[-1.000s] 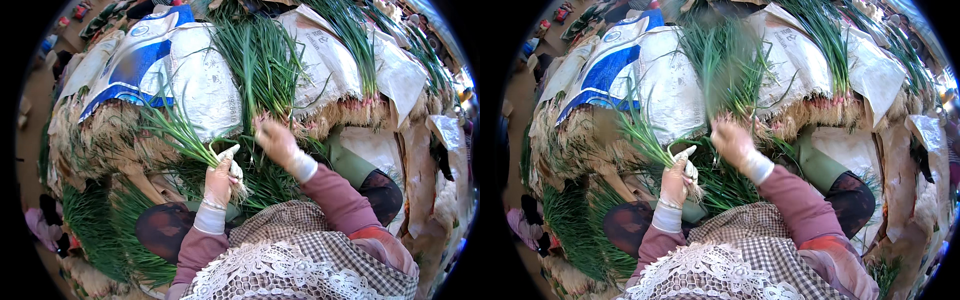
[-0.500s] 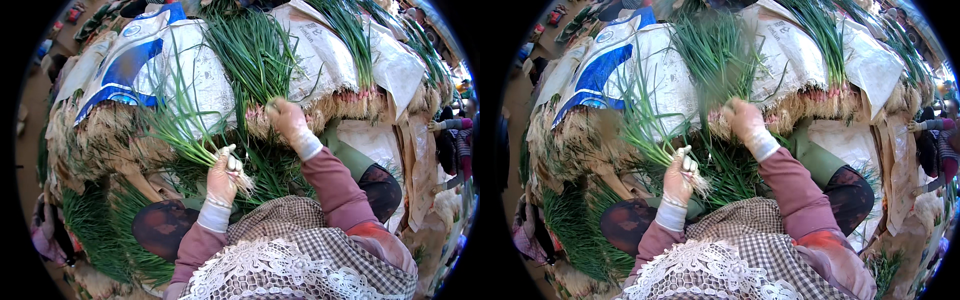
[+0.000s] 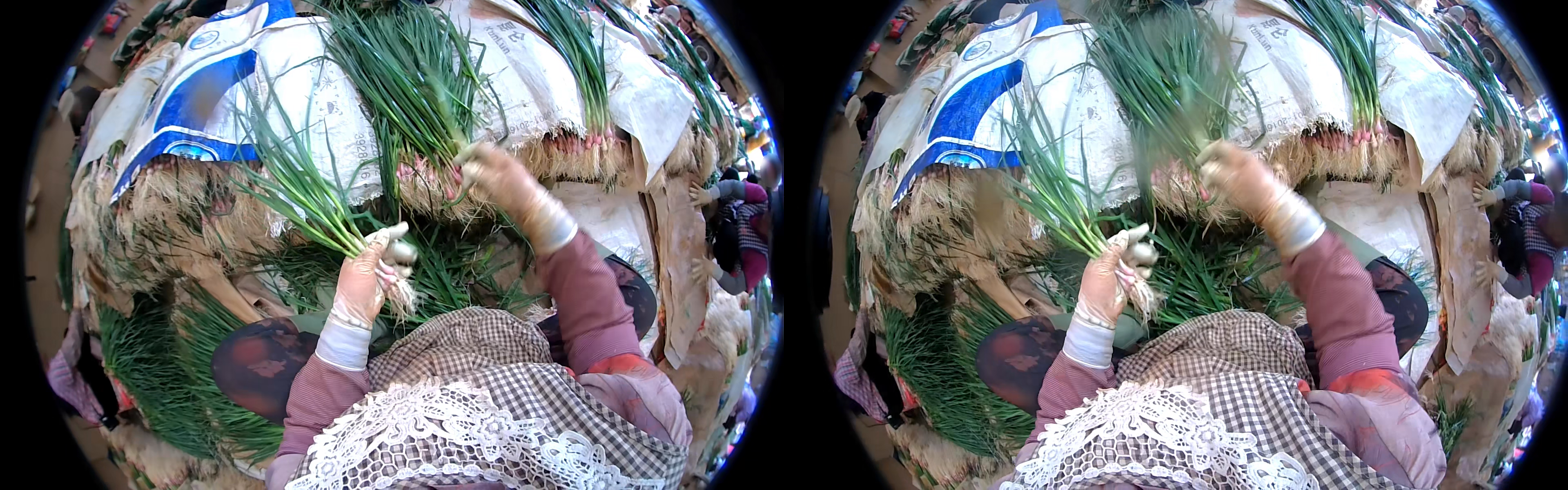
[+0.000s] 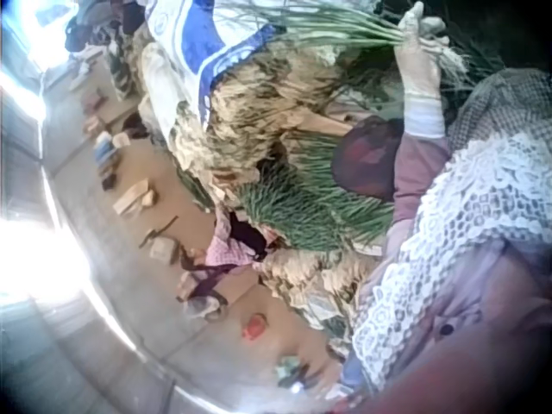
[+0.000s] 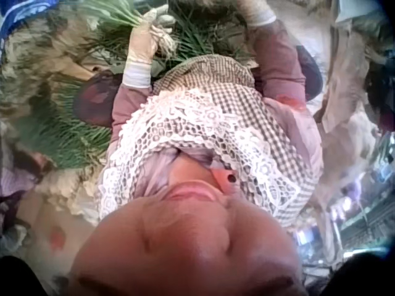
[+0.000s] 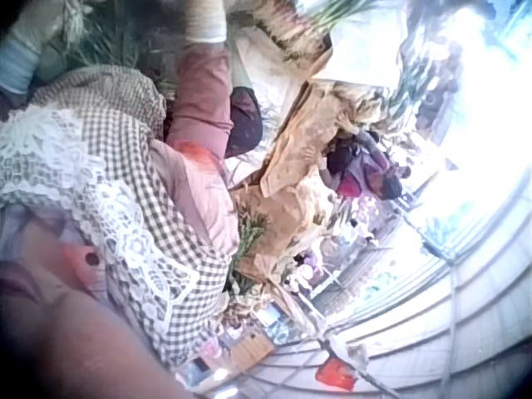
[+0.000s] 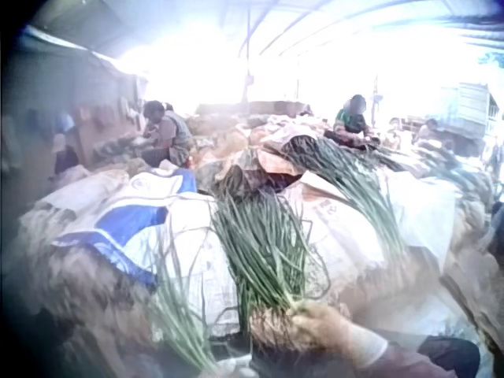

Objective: The person picks up bunches of green onions from a pile, removes individual onions to sort or trim them, and organizes them into bundles by hand.

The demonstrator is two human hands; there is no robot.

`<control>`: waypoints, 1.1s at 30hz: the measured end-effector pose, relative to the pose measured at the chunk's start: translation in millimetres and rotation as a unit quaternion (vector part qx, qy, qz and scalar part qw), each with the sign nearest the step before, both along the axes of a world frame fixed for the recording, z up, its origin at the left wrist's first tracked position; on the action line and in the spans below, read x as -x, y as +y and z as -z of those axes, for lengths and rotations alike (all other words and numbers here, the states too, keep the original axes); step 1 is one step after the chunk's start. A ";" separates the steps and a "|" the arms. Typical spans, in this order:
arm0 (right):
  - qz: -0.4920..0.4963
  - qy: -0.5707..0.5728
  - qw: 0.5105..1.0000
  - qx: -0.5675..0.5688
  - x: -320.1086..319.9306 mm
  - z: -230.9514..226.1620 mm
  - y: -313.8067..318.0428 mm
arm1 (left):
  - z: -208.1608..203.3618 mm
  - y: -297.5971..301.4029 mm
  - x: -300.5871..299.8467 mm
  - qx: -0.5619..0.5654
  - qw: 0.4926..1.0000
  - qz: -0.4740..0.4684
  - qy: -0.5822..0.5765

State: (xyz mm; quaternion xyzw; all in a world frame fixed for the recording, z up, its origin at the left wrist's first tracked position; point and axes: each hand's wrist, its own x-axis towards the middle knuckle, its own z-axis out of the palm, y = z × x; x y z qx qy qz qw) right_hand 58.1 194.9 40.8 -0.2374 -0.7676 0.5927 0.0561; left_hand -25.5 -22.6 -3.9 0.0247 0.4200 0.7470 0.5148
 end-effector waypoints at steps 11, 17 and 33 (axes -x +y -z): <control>0.176 -0.141 0.910 -0.348 9.4 51.5 7.5 | -43.4 -5.9 -0.2 -0.062 0.977 -0.131 0.157; 0.204 0.001 0.976 0.071 9.0 18.4 39.2 | -10.5 -8.3 12.0 -0.073 0.994 -0.080 -0.019; 0.053 -0.233 0.882 -0.406 35.1 59.7 41.4 | -15.3 -1.2 1.4 0.034 0.996 -0.068 0.037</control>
